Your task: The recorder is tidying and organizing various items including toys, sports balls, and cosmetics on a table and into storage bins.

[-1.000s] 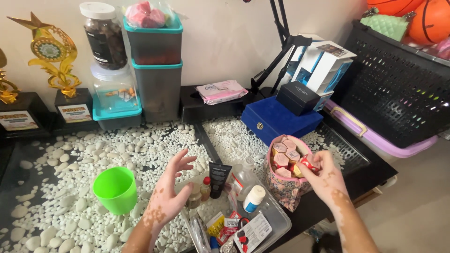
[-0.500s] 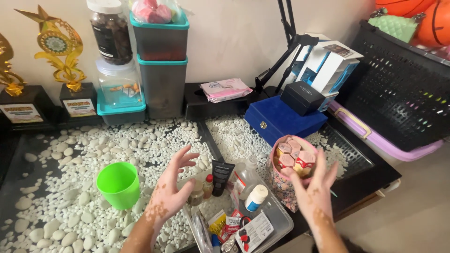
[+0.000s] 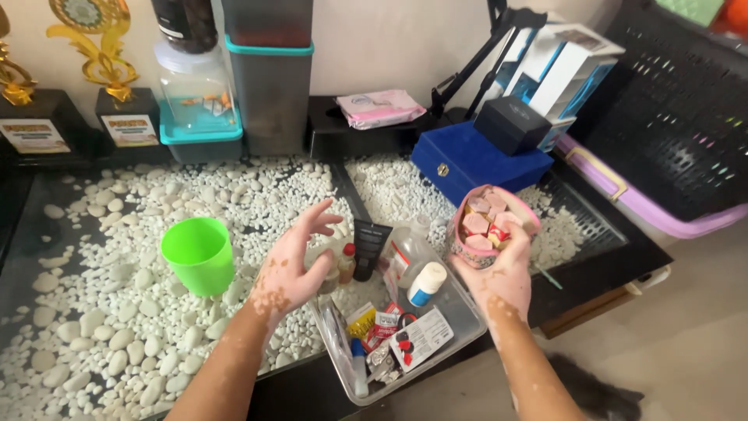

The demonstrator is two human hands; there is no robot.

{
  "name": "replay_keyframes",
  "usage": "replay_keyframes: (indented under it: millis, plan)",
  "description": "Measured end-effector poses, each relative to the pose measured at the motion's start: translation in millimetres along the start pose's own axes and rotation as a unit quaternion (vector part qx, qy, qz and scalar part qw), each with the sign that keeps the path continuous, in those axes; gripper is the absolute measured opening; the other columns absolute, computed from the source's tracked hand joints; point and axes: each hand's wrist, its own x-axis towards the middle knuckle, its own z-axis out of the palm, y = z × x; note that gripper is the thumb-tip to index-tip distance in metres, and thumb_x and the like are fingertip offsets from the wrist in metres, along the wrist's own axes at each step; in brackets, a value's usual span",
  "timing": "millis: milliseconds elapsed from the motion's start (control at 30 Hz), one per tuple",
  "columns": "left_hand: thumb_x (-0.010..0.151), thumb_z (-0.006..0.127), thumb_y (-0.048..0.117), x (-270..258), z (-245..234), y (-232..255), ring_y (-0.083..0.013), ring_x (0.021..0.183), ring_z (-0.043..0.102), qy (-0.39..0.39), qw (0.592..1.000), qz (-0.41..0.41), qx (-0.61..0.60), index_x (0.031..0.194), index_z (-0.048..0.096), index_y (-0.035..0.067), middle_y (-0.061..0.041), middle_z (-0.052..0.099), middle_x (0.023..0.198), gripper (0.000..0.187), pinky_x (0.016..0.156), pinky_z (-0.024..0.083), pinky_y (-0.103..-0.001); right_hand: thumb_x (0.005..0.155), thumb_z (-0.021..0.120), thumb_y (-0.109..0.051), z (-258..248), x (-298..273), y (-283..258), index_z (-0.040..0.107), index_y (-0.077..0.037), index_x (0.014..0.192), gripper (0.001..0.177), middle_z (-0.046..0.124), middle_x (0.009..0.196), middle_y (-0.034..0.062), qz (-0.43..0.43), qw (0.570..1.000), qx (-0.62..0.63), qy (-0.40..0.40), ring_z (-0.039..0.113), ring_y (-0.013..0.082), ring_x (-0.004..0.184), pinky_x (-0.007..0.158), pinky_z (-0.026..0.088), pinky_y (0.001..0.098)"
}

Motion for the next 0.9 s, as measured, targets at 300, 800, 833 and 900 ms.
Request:
replay_keyframes:
  millis: [300, 800, 833, 900]
  plan:
    - [0.087, 0.057, 0.002, -10, 9, -9, -0.0239, 0.116, 0.068, 0.024, 0.999, 0.022, -0.025, 0.154, 0.037, 0.009, -0.011, 0.068, 0.134, 0.070, 0.109, 0.051, -0.042, 0.076, 0.092, -0.035, 19, -14, 31, 0.035, -0.012, 0.145, 0.092, 0.061, 0.132, 0.0219, -0.027, 0.999, -0.002, 0.037, 0.064, 0.0430, 0.113, 0.092, 0.053, 0.0489]
    - [0.115, 0.055, 0.026, -32, 25, -10, -0.0473, 0.137, 0.053, 0.158, 0.963, -0.019, 0.218, 0.160, -0.002, 0.001, -0.040, 0.048, 0.147, 0.077, 0.115, 0.041, -0.055, 0.086, 0.094, -0.003, 11, -31, 77, 0.028, -0.006, 0.145, 0.088, 0.051, 0.140, 0.0158, -0.195, 0.948, 0.191, 0.163, 0.056, 0.0330, 0.130, 0.119, 0.046, 0.0398]
    - [0.115, 0.055, 0.026, -34, 21, 11, -0.0473, 0.137, 0.053, 0.159, 0.962, -0.023, 0.219, 0.160, -0.002, 0.001, -0.040, 0.048, 0.147, 0.077, 0.115, 0.041, -0.055, 0.086, 0.094, -0.003, -1, -34, 81, 0.028, -0.006, 0.145, 0.088, 0.051, 0.140, 0.0158, -0.196, 0.948, 0.192, 0.159, 0.056, 0.0330, 0.130, 0.119, 0.046, 0.0398]
    - [0.114, 0.036, 0.049, -33, 12, 52, -0.0464, 0.123, 0.057, 0.010, 0.883, -0.370, 0.290, 0.157, 0.021, 0.010, -0.036, 0.055, 0.132, 0.060, 0.108, 0.044, -0.053, 0.084, 0.087, 0.003, -26, -35, 85, 0.023, -0.007, 0.149, 0.091, 0.042, 0.151, 0.0117, -0.254, 0.935, 0.158, 0.188, 0.046, 0.0299, 0.136, 0.123, 0.038, 0.0375]
